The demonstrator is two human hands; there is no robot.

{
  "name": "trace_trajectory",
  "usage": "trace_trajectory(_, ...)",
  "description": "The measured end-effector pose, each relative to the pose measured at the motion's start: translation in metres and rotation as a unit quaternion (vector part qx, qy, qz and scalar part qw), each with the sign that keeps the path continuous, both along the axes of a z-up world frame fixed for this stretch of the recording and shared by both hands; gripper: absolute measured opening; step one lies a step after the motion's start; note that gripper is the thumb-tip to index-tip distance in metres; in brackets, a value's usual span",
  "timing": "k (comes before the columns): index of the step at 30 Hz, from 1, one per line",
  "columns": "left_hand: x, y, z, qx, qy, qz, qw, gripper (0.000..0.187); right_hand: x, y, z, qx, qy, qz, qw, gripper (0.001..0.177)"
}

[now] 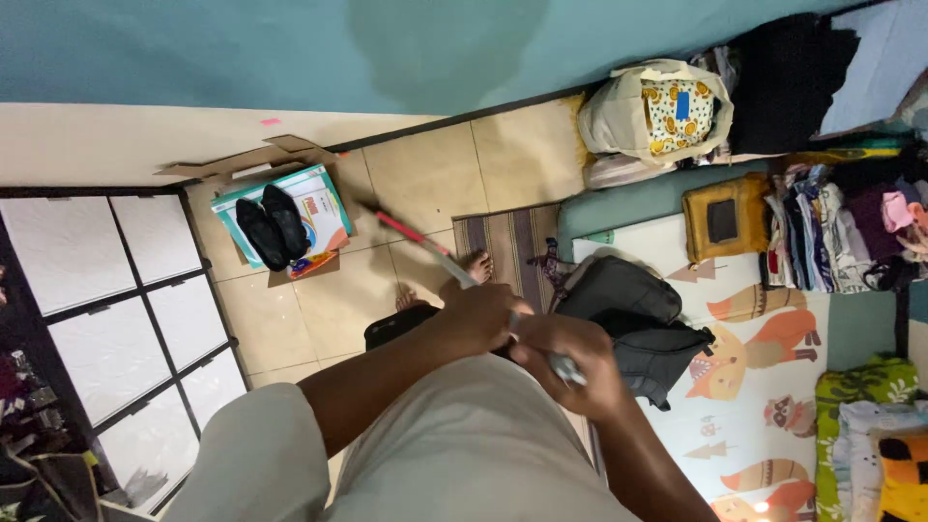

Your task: Tidying up a room by picking up items from the floor, organizing bags, and sweeping.

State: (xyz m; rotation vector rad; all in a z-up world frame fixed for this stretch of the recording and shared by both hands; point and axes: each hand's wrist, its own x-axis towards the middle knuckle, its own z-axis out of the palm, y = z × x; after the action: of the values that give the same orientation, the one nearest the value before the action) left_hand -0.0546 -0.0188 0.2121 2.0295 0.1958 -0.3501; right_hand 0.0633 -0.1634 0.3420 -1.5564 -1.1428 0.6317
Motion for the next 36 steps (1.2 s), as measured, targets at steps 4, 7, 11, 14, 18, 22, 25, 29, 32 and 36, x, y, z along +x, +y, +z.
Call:
trace_trajectory(4,0.027,-0.004,0.041,0.000,0.014,-0.037,0.999,0.036,0.006,0.002,0.030,0.032,-0.066,-0.004,0.997,0.018)
trace_trajectory(7,0.033,-0.013,0.008,-0.011,-0.058,0.010,0.998,0.033,0.004,0.004,0.022,0.004,-0.134,0.007,0.991,0.018)
trace_trajectory(11,0.040,-0.007,-0.055,-0.027,-0.201,0.026,0.979,0.046,-0.006,0.015,-0.022,-0.058,-0.150,0.003,0.987,0.025)
trace_trajectory(14,0.042,-0.011,-0.109,-0.022,-0.257,0.050,0.965,0.052,-0.016,0.015,-0.049,-0.069,-0.146,-0.016,0.987,0.025)
trace_trajectory(18,0.036,-0.023,-0.134,0.038,-0.204,0.040,0.977,0.040,-0.021,0.008,-0.062,-0.077,-0.118,-0.023,0.990,0.027)
trace_trajectory(22,0.040,-0.022,-0.121,0.032,-0.139,-0.020,0.990,0.039,-0.022,-0.002,-0.070,-0.055,-0.124,-0.015,0.991,0.023)
trace_trajectory(25,0.029,-0.028,-0.107,0.021,-0.122,-0.030,0.992,0.031,-0.027,-0.011,-0.071,-0.126,-0.069,-0.023,0.989,0.025)
trace_trajectory(29,0.025,-0.026,-0.106,0.027,-0.101,-0.046,0.993,0.036,-0.030,-0.009,-0.064,-0.088,-0.035,-0.032,0.995,0.020)
trace_trajectory(32,0.022,-0.028,-0.115,0.039,-0.103,-0.053,0.992,0.040,-0.031,-0.006,-0.060,-0.082,-0.037,-0.031,0.995,0.020)
trace_trajectory(36,0.021,-0.021,-0.112,0.024,-0.095,-0.033,0.995,0.040,-0.029,0.001,-0.057,-0.087,-0.064,-0.032,0.994,0.019)
